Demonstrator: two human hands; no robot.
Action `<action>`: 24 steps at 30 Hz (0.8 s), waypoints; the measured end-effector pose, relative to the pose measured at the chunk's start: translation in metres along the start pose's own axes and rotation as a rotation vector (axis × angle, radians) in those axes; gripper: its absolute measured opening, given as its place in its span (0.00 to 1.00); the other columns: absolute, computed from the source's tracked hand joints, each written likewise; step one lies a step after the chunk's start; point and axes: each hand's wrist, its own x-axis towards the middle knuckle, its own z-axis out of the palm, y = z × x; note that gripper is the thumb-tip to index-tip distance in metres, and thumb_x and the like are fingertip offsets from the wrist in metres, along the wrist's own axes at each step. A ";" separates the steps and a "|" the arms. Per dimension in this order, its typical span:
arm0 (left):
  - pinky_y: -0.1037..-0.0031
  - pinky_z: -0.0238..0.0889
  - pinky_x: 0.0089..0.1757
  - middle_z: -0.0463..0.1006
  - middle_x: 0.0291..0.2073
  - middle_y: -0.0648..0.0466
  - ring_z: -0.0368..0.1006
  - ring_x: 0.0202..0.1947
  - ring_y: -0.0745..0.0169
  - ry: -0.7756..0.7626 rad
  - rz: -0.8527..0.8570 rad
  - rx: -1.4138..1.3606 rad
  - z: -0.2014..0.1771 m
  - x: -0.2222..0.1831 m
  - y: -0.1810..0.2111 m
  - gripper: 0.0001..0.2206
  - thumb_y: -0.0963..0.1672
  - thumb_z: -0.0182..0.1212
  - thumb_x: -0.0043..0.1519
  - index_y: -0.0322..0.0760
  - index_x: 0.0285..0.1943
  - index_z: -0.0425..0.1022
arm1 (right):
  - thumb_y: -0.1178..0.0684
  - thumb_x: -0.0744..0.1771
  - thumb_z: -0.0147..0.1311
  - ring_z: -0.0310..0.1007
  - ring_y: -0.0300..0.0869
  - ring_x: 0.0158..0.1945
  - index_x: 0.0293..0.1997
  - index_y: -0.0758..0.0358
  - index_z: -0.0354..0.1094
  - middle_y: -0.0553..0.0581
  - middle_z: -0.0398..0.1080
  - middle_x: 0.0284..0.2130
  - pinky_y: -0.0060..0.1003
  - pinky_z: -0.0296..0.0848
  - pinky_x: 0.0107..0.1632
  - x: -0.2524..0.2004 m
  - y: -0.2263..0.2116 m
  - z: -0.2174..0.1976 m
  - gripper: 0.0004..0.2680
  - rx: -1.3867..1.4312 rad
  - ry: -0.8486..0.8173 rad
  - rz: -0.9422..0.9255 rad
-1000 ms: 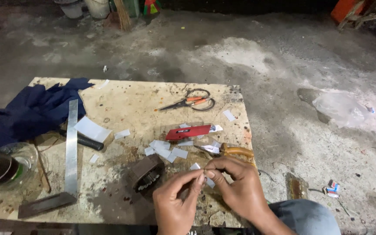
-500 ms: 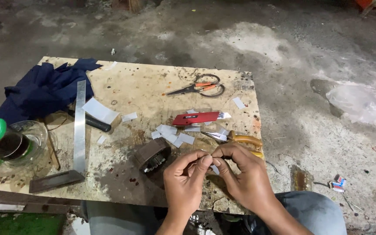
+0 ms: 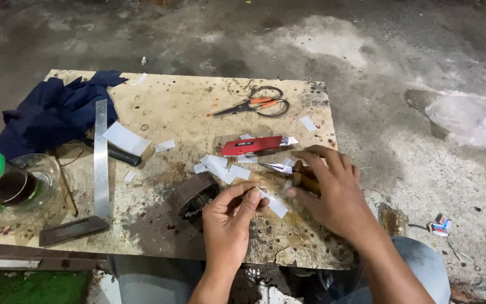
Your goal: Inserting thin white insulation strips into the slots of a metal motor stator core on a workbench.
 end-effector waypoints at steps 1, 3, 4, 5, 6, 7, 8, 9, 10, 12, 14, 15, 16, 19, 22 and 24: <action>0.62 0.86 0.38 0.85 0.38 0.41 0.85 0.33 0.48 0.001 0.001 -0.003 0.000 0.000 0.006 0.13 0.42 0.69 0.60 0.24 0.49 0.84 | 0.41 0.62 0.65 0.56 0.53 0.64 0.69 0.48 0.60 0.57 0.60 0.64 0.57 0.56 0.60 0.001 0.007 0.006 0.27 -0.003 -0.001 -0.002; 0.60 0.89 0.48 0.86 0.45 0.45 0.86 0.40 0.50 -0.055 -0.064 0.110 0.001 -0.001 0.016 0.14 0.43 0.67 0.61 0.32 0.53 0.84 | 0.34 0.63 0.61 0.62 0.53 0.62 0.69 0.45 0.62 0.53 0.69 0.58 0.55 0.55 0.58 0.001 0.021 0.016 0.26 -0.075 -0.054 -0.002; 0.60 0.89 0.48 0.86 0.45 0.45 0.86 0.40 0.50 -0.057 -0.070 0.106 0.001 -0.002 0.017 0.14 0.43 0.67 0.61 0.32 0.53 0.84 | 0.34 0.63 0.61 0.62 0.53 0.62 0.69 0.45 0.62 0.53 0.69 0.58 0.55 0.55 0.58 0.001 0.018 0.019 0.26 -0.080 -0.057 0.003; 0.60 0.90 0.47 0.86 0.45 0.45 0.86 0.40 0.51 -0.061 -0.053 0.109 0.002 -0.003 0.019 0.14 0.43 0.66 0.61 0.33 0.54 0.84 | 0.39 0.66 0.57 0.63 0.53 0.58 0.71 0.45 0.60 0.54 0.68 0.55 0.56 0.55 0.56 0.003 0.016 0.021 0.24 -0.140 -0.077 -0.007; 0.60 0.90 0.47 0.86 0.45 0.46 0.85 0.40 0.51 -0.065 -0.036 0.112 0.002 -0.004 0.020 0.13 0.43 0.66 0.62 0.33 0.54 0.84 | 0.43 0.68 0.53 0.64 0.53 0.55 0.72 0.44 0.58 0.55 0.67 0.51 0.56 0.56 0.55 0.005 0.012 0.024 0.22 -0.200 -0.096 -0.018; 0.60 0.90 0.47 0.86 0.45 0.46 0.85 0.40 0.51 -0.061 -0.038 0.113 0.001 -0.004 0.019 0.13 0.43 0.66 0.62 0.33 0.54 0.84 | 0.43 0.68 0.53 0.64 0.53 0.55 0.72 0.44 0.58 0.55 0.67 0.51 0.56 0.56 0.55 0.007 0.002 0.016 0.22 -0.198 -0.099 -0.019; 0.63 0.88 0.44 0.86 0.43 0.45 0.85 0.38 0.52 -0.059 0.000 0.084 0.000 -0.004 0.018 0.13 0.42 0.67 0.62 0.31 0.53 0.84 | 0.57 0.68 0.49 0.70 0.51 0.46 0.70 0.53 0.60 0.57 0.71 0.46 0.47 0.69 0.44 0.009 -0.008 0.009 0.20 -0.023 -0.041 0.013; 0.66 0.86 0.41 0.86 0.41 0.45 0.85 0.36 0.53 -0.058 0.039 0.054 0.000 -0.003 0.017 0.12 0.41 0.68 0.62 0.28 0.52 0.85 | 0.71 0.68 0.46 0.76 0.49 0.38 0.68 0.62 0.61 0.59 0.75 0.40 0.38 0.82 0.33 0.012 -0.017 0.001 0.20 0.150 0.018 0.047; 0.66 0.86 0.41 0.86 0.41 0.45 0.85 0.36 0.53 -0.057 0.038 0.053 -0.001 -0.004 0.020 0.12 0.41 0.68 0.62 0.28 0.52 0.85 | 0.71 0.68 0.46 0.76 0.49 0.38 0.68 0.62 0.61 0.59 0.75 0.40 0.38 0.82 0.33 0.004 -0.020 -0.002 0.20 0.149 0.016 0.047; 0.61 0.88 0.46 0.85 0.46 0.44 0.85 0.40 0.50 -0.084 0.028 0.033 -0.004 -0.007 0.023 0.14 0.42 0.66 0.62 0.32 0.55 0.83 | 0.48 0.65 0.58 0.79 0.44 0.27 0.69 0.59 0.54 0.65 0.68 0.58 0.32 0.72 0.17 -0.007 -0.025 -0.010 0.25 0.513 0.029 0.144; 0.62 0.88 0.45 0.86 0.45 0.43 0.86 0.39 0.50 -0.069 0.047 0.015 -0.004 -0.006 0.024 0.14 0.41 0.67 0.62 0.29 0.56 0.83 | 0.50 0.65 0.57 0.79 0.42 0.31 0.65 0.56 0.60 0.59 0.71 0.50 0.36 0.78 0.27 -0.014 -0.022 -0.009 0.20 0.557 -0.092 0.084; 0.64 0.87 0.44 0.86 0.45 0.41 0.86 0.38 0.50 -0.069 0.061 0.005 -0.005 -0.006 0.025 0.14 0.40 0.67 0.62 0.27 0.56 0.82 | 0.53 0.66 0.56 0.79 0.40 0.34 0.61 0.52 0.66 0.52 0.74 0.41 0.39 0.84 0.38 -0.017 -0.021 -0.009 0.16 0.602 -0.203 0.036; 0.64 0.87 0.44 0.86 0.45 0.41 0.86 0.38 0.50 -0.053 0.066 0.002 -0.004 -0.007 0.025 0.14 0.40 0.67 0.62 0.27 0.56 0.82 | 0.53 0.66 0.56 0.79 0.40 0.34 0.61 0.52 0.66 0.52 0.74 0.41 0.39 0.84 0.38 -0.016 -0.031 -0.013 0.16 0.602 -0.216 0.024; 0.60 0.89 0.49 0.85 0.49 0.40 0.87 0.44 0.45 -0.068 0.117 0.022 -0.003 -0.008 0.026 0.14 0.42 0.66 0.62 0.30 0.56 0.81 | 0.42 0.66 0.53 0.79 0.45 0.55 0.65 0.51 0.66 0.53 0.79 0.53 0.41 0.74 0.53 -0.014 -0.052 -0.020 0.19 0.674 -0.287 0.108; 0.69 0.87 0.42 0.88 0.47 0.42 0.87 0.40 0.53 -0.017 0.168 0.031 -0.001 -0.008 0.025 0.12 0.41 0.69 0.61 0.28 0.52 0.84 | 0.47 0.67 0.55 0.65 0.38 0.24 0.70 0.46 0.63 0.51 0.72 0.25 0.33 0.67 0.34 -0.015 -0.050 -0.020 0.21 0.626 -0.465 0.237; 0.64 0.91 0.47 0.87 0.45 0.42 0.89 0.42 0.46 -0.033 0.161 0.101 0.000 -0.011 0.029 0.12 0.41 0.69 0.61 0.30 0.52 0.83 | 0.45 0.67 0.54 0.66 0.38 0.25 0.69 0.47 0.63 0.50 0.76 0.29 0.33 0.67 0.30 -0.016 -0.051 -0.023 0.21 0.611 -0.463 0.185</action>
